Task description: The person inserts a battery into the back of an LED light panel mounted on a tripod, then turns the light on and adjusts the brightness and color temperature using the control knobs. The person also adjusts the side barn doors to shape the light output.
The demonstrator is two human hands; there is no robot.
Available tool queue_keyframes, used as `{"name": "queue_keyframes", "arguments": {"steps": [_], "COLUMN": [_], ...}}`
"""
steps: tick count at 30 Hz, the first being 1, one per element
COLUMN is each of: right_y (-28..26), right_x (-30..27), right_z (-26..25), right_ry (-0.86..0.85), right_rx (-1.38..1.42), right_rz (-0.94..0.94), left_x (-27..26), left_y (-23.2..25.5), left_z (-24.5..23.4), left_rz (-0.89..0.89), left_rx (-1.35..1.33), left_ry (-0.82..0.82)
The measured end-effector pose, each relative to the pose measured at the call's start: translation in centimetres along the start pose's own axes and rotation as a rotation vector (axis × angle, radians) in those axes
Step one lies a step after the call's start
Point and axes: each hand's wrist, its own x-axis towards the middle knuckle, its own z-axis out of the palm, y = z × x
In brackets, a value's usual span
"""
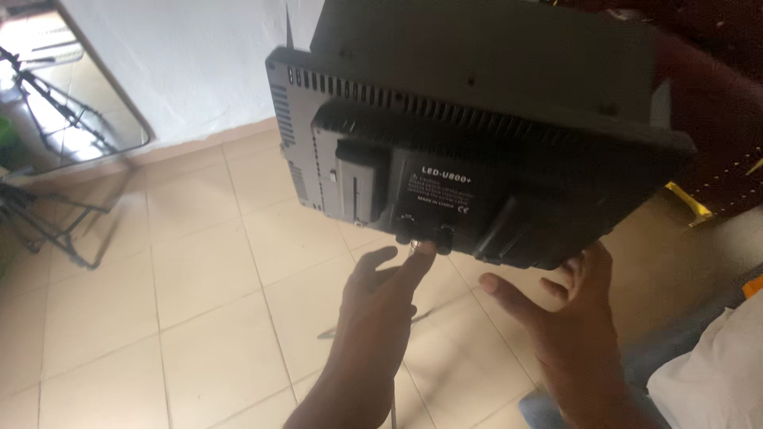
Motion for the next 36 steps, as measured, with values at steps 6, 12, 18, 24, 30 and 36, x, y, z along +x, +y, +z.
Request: {"name": "queue_keyframes", "arguments": {"steps": [6, 12, 18, 24, 30, 36], "right_y": [-1.2, -1.2, -0.6, -1.4, -1.9, -1.8], "right_x": [0.1, -0.1, 0.3, 0.1, 0.1, 0.0], "right_z": [0.9, 1.5, 0.7, 0.6, 0.6, 0.4], "right_ry": [0.029, 0.142, 0.119, 0.126, 0.097, 0.092], "right_rx": [0.052, -0.004, 0.067, -0.063, -0.038, -0.121], "right_rz": [0.028, 0.054, 0.070, 0.071, 0.026, 0.008], "left_x": [2.3, 3.2, 3.2, 2.9, 2.6, 3.0], "left_y": [-0.1, 1.0, 0.8, 1.1, 1.1, 0.1], "left_z": [-0.9, -1.1, -0.7, -0.4, -0.3, -1.0], "left_rz": [0.148, 0.064, 0.258, 0.109, 0.212, 0.305], "left_rx": [-0.070, 0.126, 0.119, 0.165, 0.124, 0.145], "left_ry": [-0.177, -0.184, -0.347, -0.276, -0.345, -0.403]}}
